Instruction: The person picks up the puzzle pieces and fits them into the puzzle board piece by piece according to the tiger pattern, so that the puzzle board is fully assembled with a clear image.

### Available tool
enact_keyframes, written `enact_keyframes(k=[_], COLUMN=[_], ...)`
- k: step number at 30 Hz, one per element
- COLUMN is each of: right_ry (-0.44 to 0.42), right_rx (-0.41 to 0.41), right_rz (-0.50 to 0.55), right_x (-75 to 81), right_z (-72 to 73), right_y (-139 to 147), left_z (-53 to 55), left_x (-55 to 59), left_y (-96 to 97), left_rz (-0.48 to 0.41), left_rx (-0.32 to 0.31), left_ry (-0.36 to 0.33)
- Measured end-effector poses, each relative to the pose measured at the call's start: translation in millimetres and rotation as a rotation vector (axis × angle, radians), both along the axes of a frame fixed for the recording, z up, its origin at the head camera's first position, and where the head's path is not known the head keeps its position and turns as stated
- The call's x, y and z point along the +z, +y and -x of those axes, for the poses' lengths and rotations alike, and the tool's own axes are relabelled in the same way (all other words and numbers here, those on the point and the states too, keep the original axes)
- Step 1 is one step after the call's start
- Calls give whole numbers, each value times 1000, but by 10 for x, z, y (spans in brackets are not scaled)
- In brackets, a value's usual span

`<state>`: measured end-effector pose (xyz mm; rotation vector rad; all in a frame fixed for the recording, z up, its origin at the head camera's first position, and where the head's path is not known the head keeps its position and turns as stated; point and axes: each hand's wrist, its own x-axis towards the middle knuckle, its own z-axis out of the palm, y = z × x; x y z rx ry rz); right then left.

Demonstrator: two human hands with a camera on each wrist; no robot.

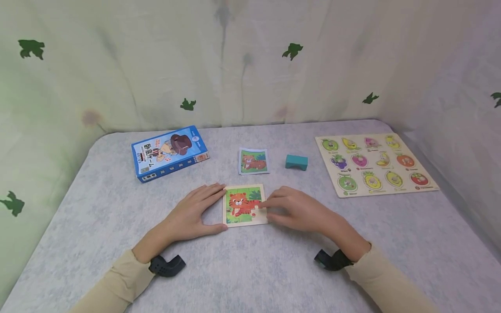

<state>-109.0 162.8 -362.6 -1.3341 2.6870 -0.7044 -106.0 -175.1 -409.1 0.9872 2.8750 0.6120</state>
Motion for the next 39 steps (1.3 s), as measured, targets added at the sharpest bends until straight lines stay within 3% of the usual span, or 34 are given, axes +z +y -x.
enact_keyframes(k=[15, 25, 39], right_ry=[20, -26, -7], right_rx=[-72, -137, -209], right_rz=[9, -43, -94], right_x=[21, 14, 7], right_z=[-83, -168, -270], right_y=[248, 430, 687], left_z=[-4, 8, 7], left_x=[3, -9, -6], left_y=[-6, -3, 5], left_rz=[8, 13, 13], left_rx=[5, 0, 1], left_ry=[-1, 2, 0])
